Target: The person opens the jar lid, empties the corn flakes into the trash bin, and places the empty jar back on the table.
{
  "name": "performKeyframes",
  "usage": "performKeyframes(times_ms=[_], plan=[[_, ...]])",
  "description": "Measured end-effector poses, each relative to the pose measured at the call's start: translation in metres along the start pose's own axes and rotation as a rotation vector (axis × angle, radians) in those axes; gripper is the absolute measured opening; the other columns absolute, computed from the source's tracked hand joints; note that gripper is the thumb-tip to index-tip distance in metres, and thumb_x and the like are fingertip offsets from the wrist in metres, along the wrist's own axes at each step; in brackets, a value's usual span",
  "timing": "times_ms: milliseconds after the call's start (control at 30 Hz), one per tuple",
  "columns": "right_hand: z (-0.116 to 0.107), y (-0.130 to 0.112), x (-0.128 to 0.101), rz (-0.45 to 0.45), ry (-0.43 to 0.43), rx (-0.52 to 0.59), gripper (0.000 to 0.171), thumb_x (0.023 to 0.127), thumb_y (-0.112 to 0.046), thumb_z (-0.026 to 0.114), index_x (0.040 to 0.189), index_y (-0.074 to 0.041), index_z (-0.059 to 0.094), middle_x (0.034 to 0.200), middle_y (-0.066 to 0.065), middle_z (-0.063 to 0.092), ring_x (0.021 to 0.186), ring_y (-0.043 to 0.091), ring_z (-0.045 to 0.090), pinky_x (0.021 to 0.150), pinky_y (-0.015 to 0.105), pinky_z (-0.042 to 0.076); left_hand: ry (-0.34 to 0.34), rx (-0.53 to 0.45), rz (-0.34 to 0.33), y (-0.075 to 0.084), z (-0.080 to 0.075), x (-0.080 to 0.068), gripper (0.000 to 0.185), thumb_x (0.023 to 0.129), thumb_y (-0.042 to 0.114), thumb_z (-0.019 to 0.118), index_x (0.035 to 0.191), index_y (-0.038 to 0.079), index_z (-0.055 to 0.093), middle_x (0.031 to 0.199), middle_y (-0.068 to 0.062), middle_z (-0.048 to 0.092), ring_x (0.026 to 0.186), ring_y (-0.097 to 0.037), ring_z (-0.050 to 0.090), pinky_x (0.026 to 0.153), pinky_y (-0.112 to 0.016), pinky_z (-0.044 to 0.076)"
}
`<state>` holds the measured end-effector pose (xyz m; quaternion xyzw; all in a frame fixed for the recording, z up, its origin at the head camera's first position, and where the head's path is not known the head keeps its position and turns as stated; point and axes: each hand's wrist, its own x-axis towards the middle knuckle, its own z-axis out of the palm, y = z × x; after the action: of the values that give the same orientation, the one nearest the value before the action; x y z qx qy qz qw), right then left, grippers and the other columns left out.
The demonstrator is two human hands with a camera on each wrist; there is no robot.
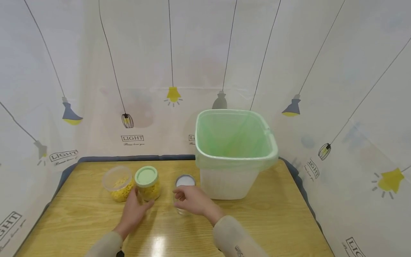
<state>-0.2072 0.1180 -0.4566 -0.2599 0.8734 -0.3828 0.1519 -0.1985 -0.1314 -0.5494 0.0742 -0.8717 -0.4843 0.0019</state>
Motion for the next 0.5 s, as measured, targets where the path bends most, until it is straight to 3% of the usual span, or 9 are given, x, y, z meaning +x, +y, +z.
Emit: performKeyframes(times_ms=[133, 300, 500], plan=[[0.002, -0.003, 0.007, 0.029, -0.021, -0.017, 0.042, 0.091, -0.027, 0.067, 0.129, -0.011, 0.061, 0.117, 0.006, 0.070, 0.106, 0.018, 0.065, 0.092, 0.030, 0.054, 0.036, -0.040, 0.027, 0.000, 0.005, 0.007, 0.096, 0.084, 0.019, 0.075, 0.154, 0.004, 0.012, 0.156, -0.023, 0.026, 0.145, -0.041, 0.026, 0.119, -0.058, 0.023], [0.002, -0.008, 0.012, 0.017, -0.017, -0.049, 0.043, 0.090, -0.026, 0.067, 0.130, -0.010, 0.060, 0.118, 0.006, 0.070, 0.106, 0.019, 0.065, 0.093, 0.029, 0.053, 0.046, -0.068, 0.000, 0.001, 0.011, 0.015, 0.102, 0.084, 0.022, 0.075, 0.155, 0.002, 0.004, 0.158, -0.026, 0.019, 0.147, -0.043, 0.020, 0.121, -0.058, 0.019], [0.003, -0.010, 0.017, 0.010, -0.020, -0.048, 0.047, 0.090, -0.031, 0.067, 0.132, -0.010, 0.058, 0.122, 0.006, 0.069, 0.110, 0.021, 0.065, 0.095, 0.030, 0.053, 0.072, -0.177, 0.002, 0.000, 0.016, 0.023, 0.100, 0.082, 0.021, 0.078, 0.154, 0.005, 0.011, 0.156, -0.023, 0.026, 0.146, -0.039, 0.025, 0.121, -0.056, 0.020]])
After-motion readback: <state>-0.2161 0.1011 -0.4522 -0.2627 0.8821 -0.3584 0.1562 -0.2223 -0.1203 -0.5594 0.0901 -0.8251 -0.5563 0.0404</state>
